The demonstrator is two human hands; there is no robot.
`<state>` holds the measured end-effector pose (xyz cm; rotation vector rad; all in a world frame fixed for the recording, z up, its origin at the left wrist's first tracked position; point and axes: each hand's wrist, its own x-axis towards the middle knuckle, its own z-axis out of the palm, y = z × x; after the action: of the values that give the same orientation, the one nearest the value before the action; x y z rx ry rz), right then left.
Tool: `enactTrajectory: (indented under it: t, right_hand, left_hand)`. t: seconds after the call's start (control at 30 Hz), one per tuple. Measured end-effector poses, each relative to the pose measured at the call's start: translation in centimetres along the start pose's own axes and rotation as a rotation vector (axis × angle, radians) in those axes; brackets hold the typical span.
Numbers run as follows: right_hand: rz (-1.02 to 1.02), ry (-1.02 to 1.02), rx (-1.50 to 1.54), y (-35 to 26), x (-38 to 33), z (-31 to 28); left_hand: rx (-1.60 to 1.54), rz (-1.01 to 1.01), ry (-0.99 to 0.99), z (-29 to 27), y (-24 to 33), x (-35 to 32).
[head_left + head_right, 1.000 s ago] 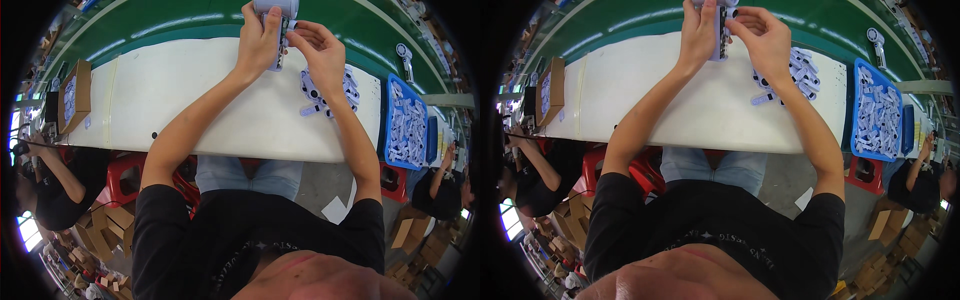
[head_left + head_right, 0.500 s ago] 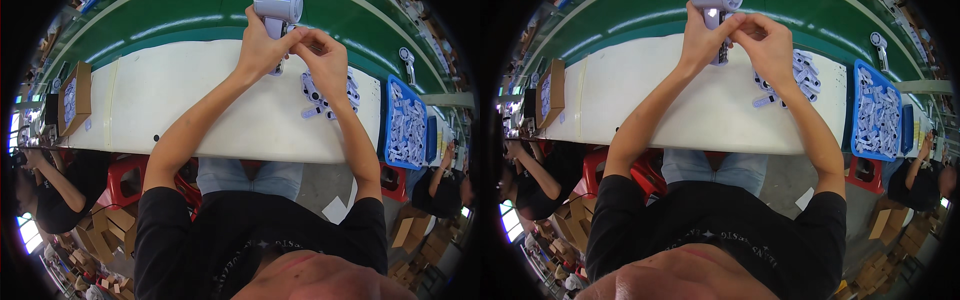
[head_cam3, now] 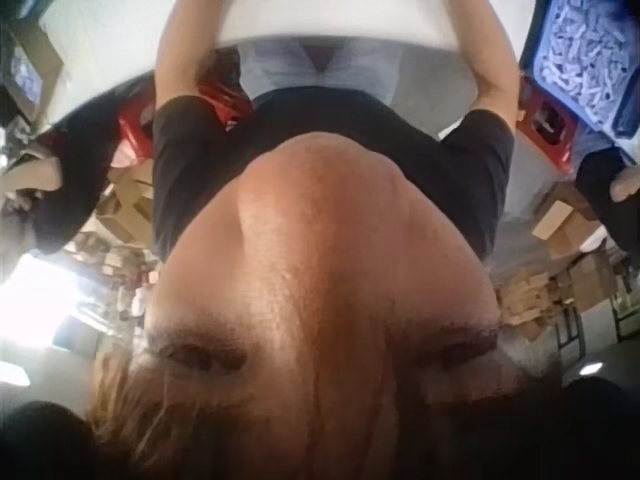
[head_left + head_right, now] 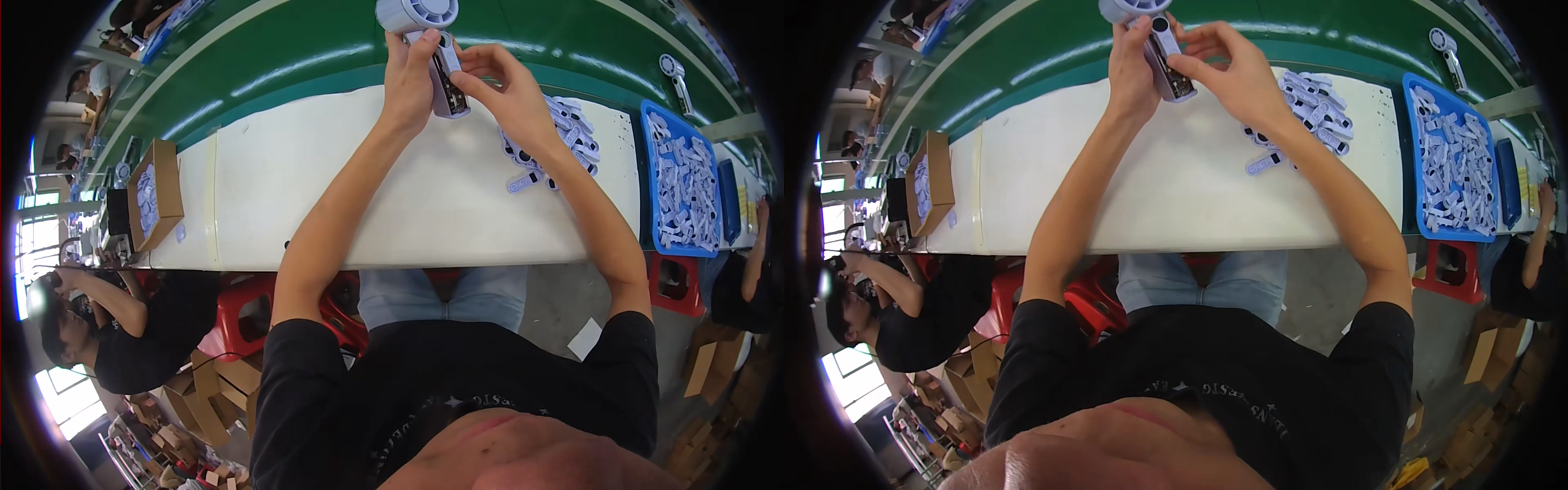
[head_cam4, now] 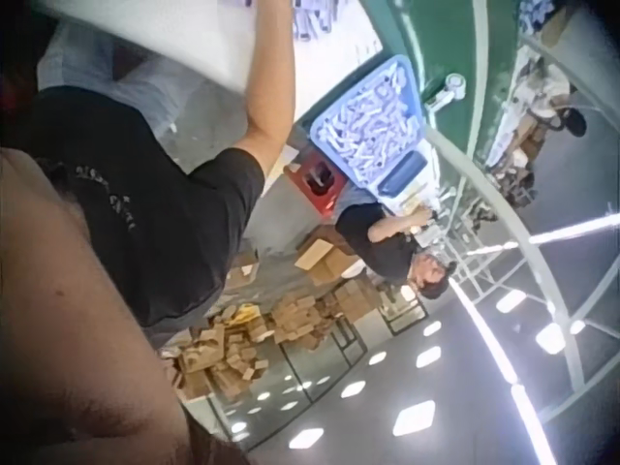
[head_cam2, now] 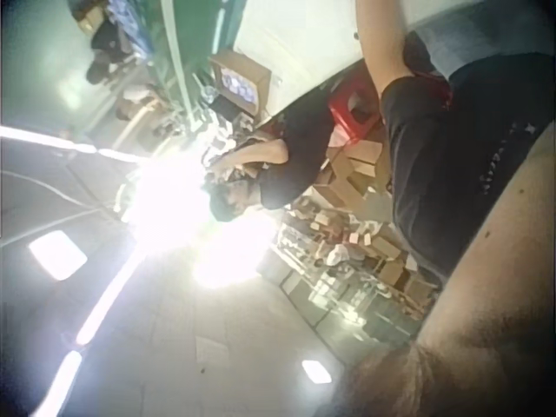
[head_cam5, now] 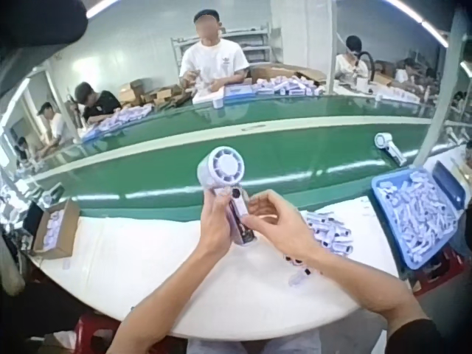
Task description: The person assembles portable mini fans by fitting components and side covers onto the fan bodies and placing the assembled fans onto the conveyor belt.
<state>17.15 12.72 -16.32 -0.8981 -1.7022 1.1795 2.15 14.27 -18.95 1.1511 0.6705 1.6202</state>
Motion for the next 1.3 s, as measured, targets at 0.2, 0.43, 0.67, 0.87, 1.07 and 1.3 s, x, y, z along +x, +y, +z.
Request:
enactTrajectory:
  t: [0.2, 0.43, 0.67, 0.87, 1.07, 1.3]
  right_hand:
    - [0.102, -0.153, 0.214, 0.7, 0.0, -0.3]
    - [0.088, -0.225, 0.094, 1.0, 0.1, -0.5]
    - [-0.146, -0.107, -0.263, 1.0, 1.0, -2.2]
    - [-0.37, 0.047, -0.747, 1.8, 1.6, -3.6]
    - [-0.571, 0.083, -0.921, 1.7, 1.8, -3.5]
    - [-0.648, 0.027, -0.98, 1.4, 1.6, -3.1]
  left_hand:
    - [-0.029, 0.016, -0.048, 0.7, 0.6, -0.3]
    - [0.038, -0.065, -0.09, 0.5, 0.5, -0.5]
    - [0.74, -0.333, -0.384, -3.1, 4.0, 1.3]
    - [1.667, -0.228, -0.354, -1.5, 9.7, 1.2]
    - [1.555, 0.978, -0.144, -1.1, 4.9, 1.7]
    - [1.593, 0.912, -0.315, -2.1, 3.6, 1.2]
